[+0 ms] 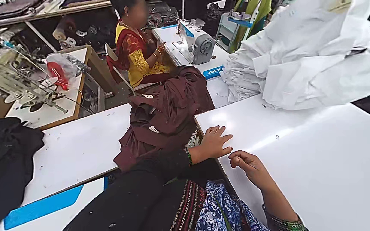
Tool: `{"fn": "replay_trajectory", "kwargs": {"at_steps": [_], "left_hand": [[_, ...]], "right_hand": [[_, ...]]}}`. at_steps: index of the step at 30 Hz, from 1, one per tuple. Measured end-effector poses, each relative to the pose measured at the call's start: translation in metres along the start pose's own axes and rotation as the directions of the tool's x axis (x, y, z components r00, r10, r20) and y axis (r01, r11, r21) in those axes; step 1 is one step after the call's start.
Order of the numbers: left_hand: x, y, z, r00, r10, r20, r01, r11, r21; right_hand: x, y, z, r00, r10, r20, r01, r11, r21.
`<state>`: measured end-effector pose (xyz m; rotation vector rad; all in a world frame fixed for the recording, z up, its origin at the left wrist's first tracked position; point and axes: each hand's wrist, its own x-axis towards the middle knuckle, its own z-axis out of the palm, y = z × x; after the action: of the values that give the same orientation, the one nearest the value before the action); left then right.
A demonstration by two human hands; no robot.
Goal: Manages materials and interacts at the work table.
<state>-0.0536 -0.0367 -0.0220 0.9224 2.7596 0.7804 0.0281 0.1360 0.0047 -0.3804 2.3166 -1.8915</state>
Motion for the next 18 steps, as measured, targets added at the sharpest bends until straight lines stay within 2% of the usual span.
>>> {"fn": "replay_trajectory", "kwargs": {"at_steps": [3, 6, 8, 14, 18], "left_hand": [[0.004, -0.036, -0.001, 0.963, 0.178, -0.2, -0.196, 0.978, -0.071], [0.004, -0.046, 0.006, 0.898, 0.265, -0.351, -0.311, 0.947, -0.082], [0.006, -0.05, 0.016, 0.826, 0.297, -0.479, -0.367, 0.928, -0.058], [0.009, -0.055, 0.025, 0.705, 0.375, -0.601, -0.439, 0.897, 0.045], [0.009, -0.058, 0.027, 0.686, 0.393, -0.613, -0.45, 0.891, 0.068]], "right_hand": [[0.036, 0.009, 0.027, 0.992, 0.103, -0.073, -0.091, 0.983, 0.159], [0.062, 0.014, 0.044, 0.982, 0.096, -0.16, -0.082, 0.992, 0.092], [0.072, 0.016, 0.046, 0.984, 0.062, -0.166, -0.057, 0.998, 0.036], [0.075, 0.028, 0.039, 0.991, -0.06, -0.117, 0.062, 0.998, 0.011], [0.075, 0.031, 0.036, 0.993, -0.084, -0.079, 0.086, 0.996, 0.024]]}}
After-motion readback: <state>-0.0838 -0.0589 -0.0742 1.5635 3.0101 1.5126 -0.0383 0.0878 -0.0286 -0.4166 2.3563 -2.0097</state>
